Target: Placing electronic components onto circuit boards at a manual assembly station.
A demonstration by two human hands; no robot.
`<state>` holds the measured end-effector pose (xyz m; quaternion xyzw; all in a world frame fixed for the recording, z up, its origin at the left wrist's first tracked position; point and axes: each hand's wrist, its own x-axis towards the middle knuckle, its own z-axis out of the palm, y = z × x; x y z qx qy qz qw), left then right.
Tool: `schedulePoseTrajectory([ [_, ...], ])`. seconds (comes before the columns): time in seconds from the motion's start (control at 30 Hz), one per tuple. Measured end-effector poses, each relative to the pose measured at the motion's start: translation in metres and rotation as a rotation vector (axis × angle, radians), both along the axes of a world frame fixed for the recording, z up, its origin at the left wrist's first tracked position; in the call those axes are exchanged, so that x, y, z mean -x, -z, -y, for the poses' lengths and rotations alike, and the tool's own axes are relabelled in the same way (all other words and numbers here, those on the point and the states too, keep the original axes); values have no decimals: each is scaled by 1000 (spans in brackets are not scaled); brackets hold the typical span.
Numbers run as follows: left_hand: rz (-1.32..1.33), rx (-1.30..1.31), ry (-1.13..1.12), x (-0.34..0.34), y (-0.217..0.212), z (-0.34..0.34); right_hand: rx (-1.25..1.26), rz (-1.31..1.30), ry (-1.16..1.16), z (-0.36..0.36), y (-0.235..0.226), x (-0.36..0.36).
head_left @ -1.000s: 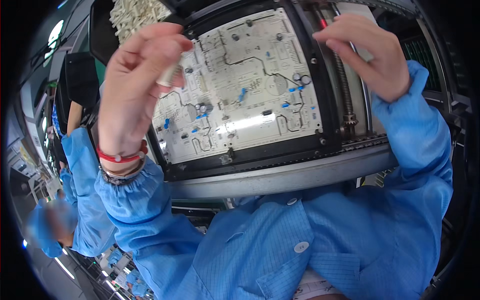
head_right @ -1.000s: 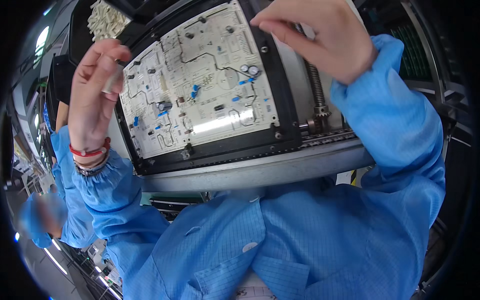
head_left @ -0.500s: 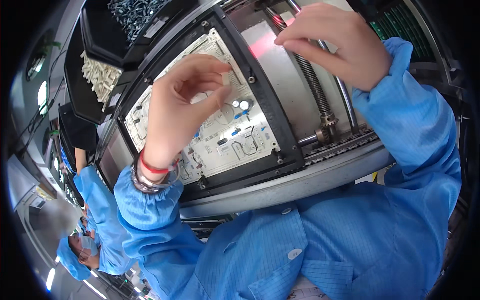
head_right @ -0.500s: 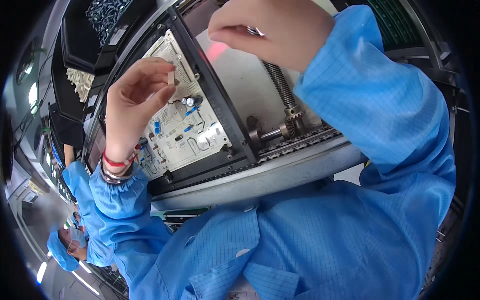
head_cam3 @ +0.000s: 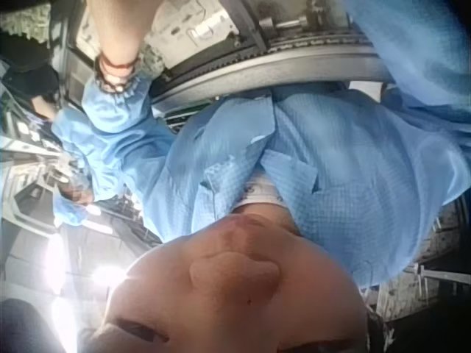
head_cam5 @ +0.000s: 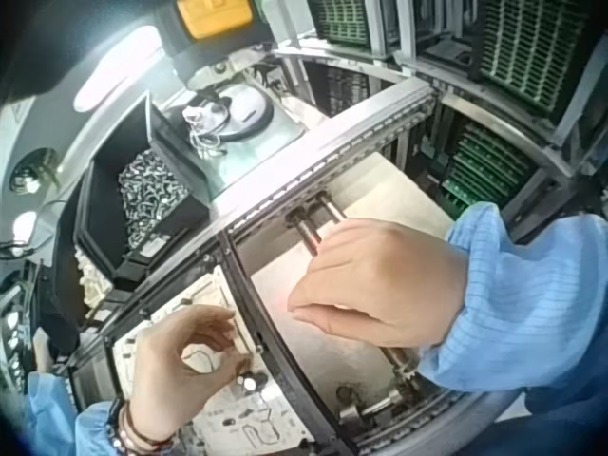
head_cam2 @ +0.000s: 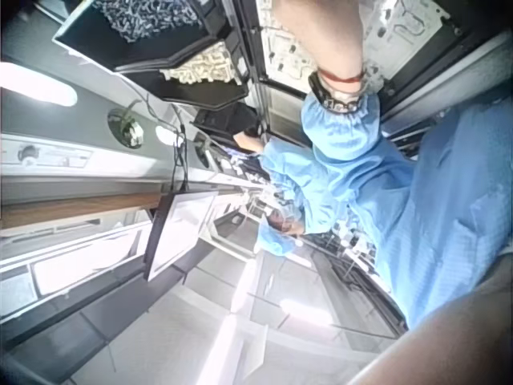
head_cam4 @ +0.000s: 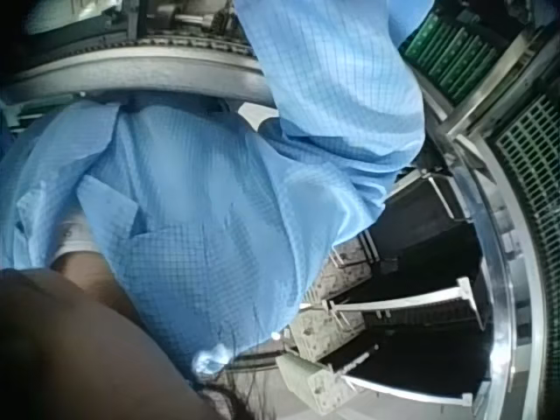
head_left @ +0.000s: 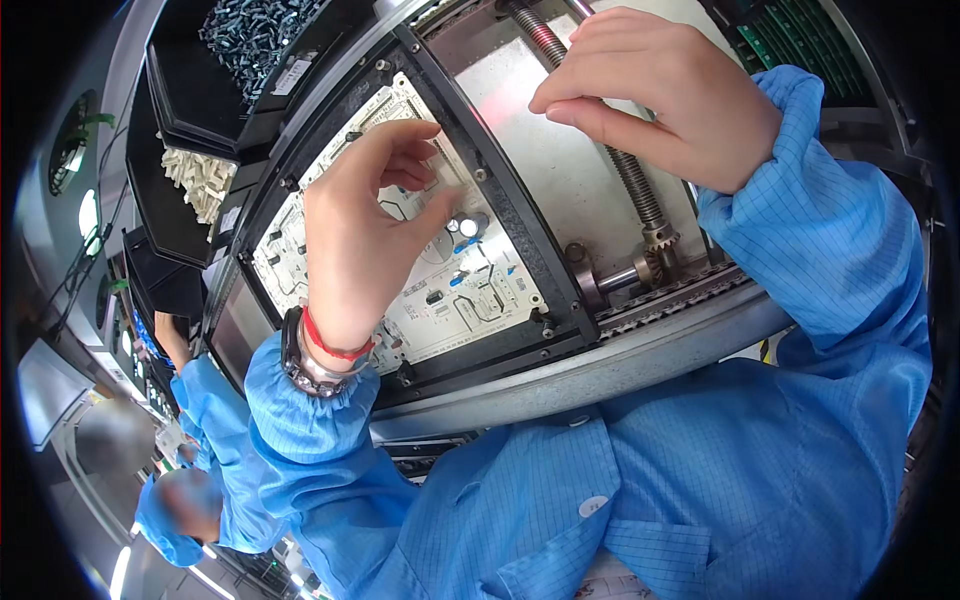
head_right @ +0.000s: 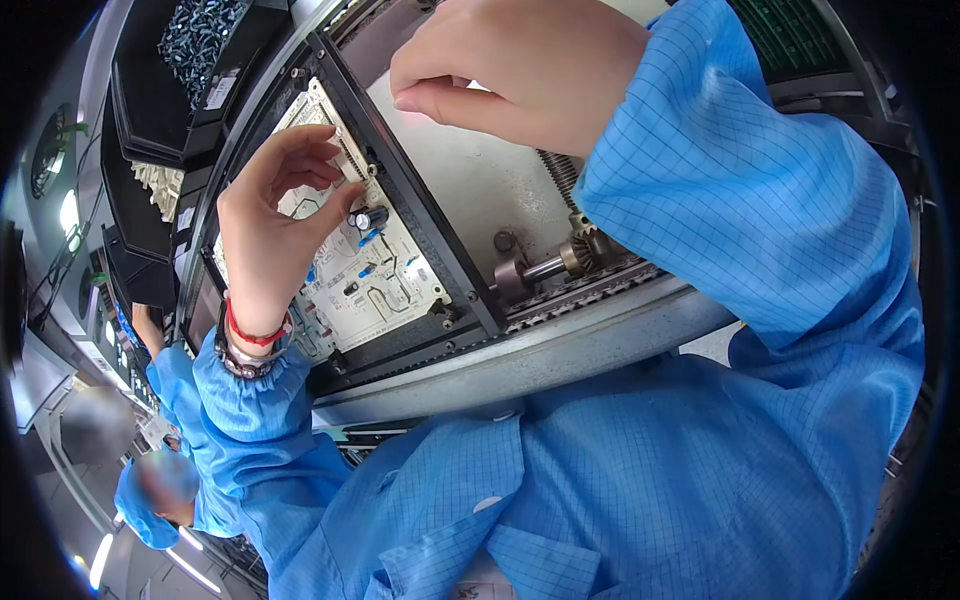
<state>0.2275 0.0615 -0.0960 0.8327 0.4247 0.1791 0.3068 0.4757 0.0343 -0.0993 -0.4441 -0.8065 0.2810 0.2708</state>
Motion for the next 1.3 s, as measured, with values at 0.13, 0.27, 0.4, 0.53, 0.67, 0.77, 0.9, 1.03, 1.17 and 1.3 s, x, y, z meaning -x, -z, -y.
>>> schedulePoseTrajectory([
  [0.13,-72,-53,73,1,-4,-3,-117,-111,-4,1,9,-1],
  [0.27,-92,-75,110,-1,-7,-2,-1070,-64,-118,-20,37,2],
  [0.4,-194,-199,165,-3,-10,-2,-286,-17,-49,7,8,-2],
  [0.53,-119,-67,158,8,-11,2,-252,92,-53,8,13,3],
  [0.67,-84,-165,252,31,-22,18,-167,58,-1,7,29,5],
  [0.77,-179,-31,284,66,-50,39,27,44,23,9,40,12],
  [0.9,13,11,-112,154,-83,92,286,73,4,23,34,49],
  [1.03,289,-108,-653,271,-79,175,48,162,80,60,33,121],
  [1.17,380,-255,-1137,380,-35,281,29,237,231,81,29,127],
  [1.3,-181,-223,-1588,424,33,422,55,163,50,76,15,148],
])
